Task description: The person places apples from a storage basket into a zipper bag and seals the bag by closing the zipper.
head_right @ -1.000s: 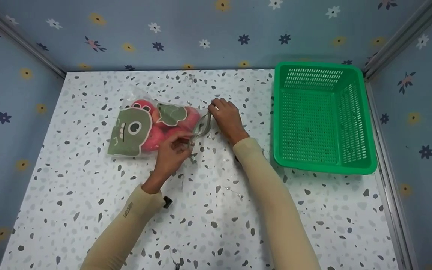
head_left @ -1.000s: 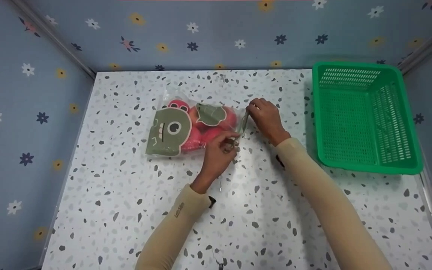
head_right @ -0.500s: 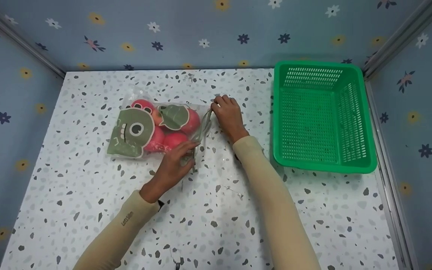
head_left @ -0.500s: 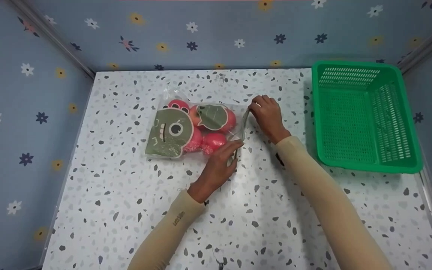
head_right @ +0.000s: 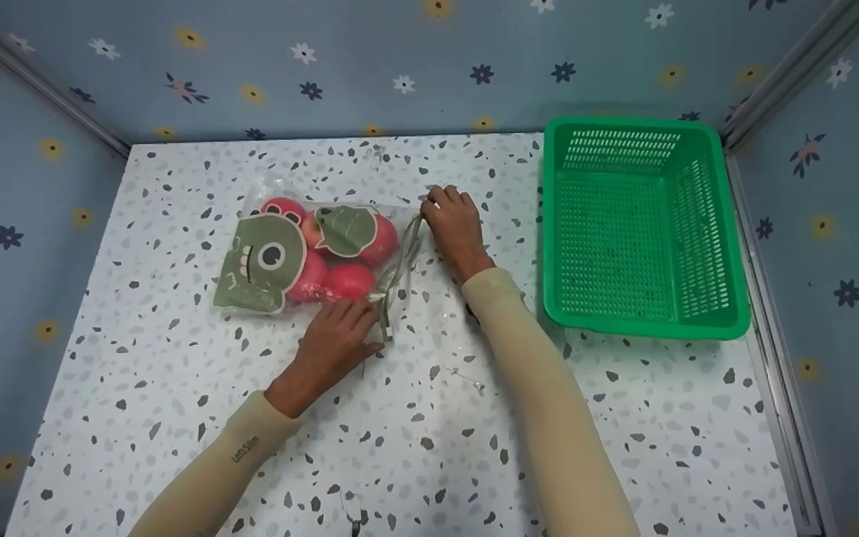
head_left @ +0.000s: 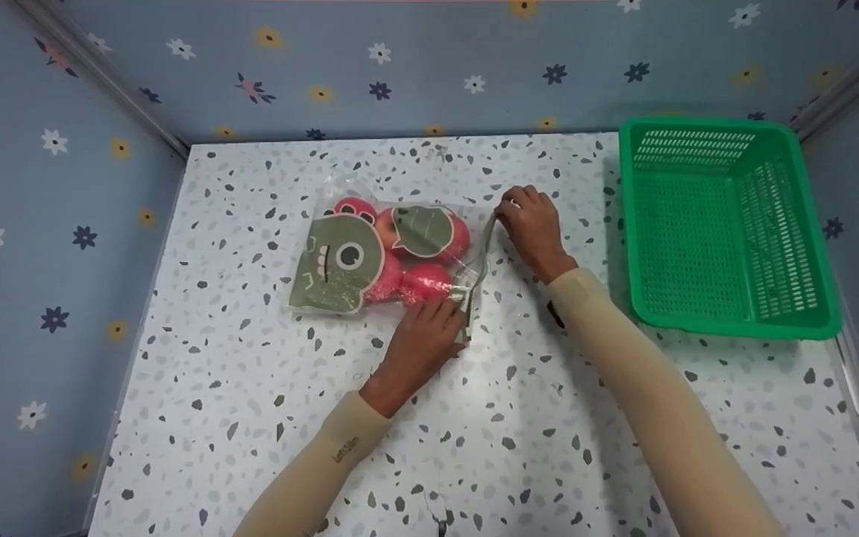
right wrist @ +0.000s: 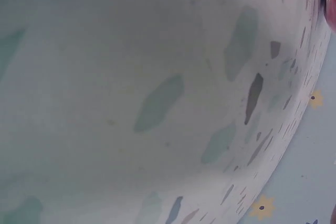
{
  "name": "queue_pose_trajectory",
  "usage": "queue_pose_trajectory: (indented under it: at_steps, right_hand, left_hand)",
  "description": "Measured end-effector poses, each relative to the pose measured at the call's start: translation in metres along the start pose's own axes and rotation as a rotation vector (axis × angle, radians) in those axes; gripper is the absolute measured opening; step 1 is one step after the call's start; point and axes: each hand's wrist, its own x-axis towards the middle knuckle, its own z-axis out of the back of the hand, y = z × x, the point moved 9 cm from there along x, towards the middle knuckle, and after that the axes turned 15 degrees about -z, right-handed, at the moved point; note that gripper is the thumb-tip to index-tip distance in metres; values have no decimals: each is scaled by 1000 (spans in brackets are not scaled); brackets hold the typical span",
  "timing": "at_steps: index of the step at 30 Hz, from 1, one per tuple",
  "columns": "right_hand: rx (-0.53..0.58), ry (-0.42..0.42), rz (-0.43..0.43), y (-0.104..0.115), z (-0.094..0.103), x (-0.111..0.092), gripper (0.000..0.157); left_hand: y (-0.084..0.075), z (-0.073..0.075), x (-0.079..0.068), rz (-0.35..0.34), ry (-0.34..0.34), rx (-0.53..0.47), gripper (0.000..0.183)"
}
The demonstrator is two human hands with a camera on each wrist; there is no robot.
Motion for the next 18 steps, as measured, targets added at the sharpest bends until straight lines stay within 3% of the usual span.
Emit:
queue_pose_trajectory:
  at_steps: [5, 14, 18]
  right_hand:
    - [-6, 12, -16, -1, -1, 1, 11]
    - [2, -21, -16, 1, 2, 0, 8]
    - [-23, -24, -20, 0, 1, 0, 7]
  left_hand:
    - [-7, -9, 0, -68, 24, 118, 32]
    - [-14, -21, 2, -102, 89, 164, 34]
    - [-15, -22, 2, -93, 77, 164, 32]
